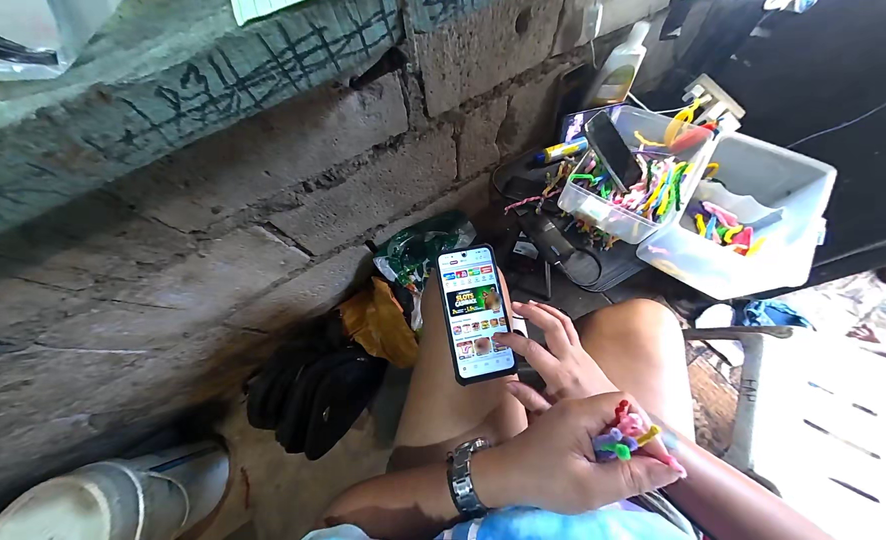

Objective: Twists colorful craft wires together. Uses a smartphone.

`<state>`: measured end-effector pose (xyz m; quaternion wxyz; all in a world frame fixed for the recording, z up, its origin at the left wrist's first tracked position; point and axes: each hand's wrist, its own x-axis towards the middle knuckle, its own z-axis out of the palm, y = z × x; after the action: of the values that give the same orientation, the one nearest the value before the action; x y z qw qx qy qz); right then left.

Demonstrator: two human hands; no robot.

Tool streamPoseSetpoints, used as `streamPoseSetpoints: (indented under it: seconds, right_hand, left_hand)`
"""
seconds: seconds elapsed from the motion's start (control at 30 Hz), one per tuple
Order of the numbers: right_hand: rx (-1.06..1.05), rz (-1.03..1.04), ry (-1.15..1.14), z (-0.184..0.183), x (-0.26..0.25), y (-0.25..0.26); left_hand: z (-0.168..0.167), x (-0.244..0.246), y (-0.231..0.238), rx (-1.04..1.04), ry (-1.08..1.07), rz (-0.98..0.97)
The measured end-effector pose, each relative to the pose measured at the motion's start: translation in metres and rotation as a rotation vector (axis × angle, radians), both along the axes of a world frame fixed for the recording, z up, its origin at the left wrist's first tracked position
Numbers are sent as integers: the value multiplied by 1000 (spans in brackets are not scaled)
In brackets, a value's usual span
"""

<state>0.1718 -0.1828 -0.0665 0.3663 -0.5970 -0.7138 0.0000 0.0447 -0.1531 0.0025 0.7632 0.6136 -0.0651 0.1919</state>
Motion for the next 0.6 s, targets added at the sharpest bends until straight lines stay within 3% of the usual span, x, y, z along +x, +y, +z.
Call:
streamPoseSetpoints:
  seconds: [0.43, 0.6]
  right_hand:
    - [-40, 43, -53, 1, -4, 5]
    - [-18, 28, 250, 20, 17, 1]
  left_hand:
    - [-1, 0, 0, -31, 16, -17]
    - [2, -4, 5, -11, 21, 97]
